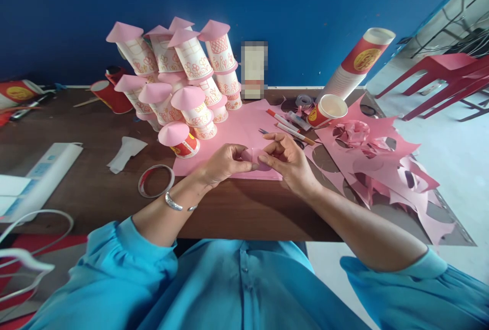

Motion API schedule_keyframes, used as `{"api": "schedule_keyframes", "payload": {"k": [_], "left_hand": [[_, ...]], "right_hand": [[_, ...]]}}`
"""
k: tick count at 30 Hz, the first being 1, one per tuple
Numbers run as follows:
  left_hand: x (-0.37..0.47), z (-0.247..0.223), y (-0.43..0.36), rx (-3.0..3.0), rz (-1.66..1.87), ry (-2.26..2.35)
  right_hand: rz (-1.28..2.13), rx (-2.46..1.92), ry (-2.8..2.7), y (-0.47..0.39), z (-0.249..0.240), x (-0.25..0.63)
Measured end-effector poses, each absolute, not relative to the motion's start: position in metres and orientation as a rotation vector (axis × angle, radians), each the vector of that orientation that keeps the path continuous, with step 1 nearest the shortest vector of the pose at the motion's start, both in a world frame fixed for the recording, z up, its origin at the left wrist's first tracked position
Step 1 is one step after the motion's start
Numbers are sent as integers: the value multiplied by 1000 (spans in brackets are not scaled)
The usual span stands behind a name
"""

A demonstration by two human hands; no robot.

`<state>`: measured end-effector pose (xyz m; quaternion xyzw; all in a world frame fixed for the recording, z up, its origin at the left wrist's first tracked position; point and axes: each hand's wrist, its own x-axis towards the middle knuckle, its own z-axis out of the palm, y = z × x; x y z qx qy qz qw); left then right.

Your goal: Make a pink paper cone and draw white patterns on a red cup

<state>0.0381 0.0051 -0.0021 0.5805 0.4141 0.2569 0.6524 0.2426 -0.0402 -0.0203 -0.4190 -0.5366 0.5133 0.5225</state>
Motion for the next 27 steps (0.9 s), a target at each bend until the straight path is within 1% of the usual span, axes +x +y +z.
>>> {"api": "schedule_keyframes", "payload": {"k": [6,14,20,27], "left_hand": [[38,1,4,1354,557,948],[35,0,3,1687,487,1043],[33,-4,3,1835,484,1021],[34,-3,2,1880,442,1047]], "right_hand": [[1236,-1059,-1327,-39,-18,243],[1359,-1106,-1449,-37,-13,247],[1315,-1110,-1491,-38,-9,248],[1226,-1131,-1530,-36,-18,247]]}}
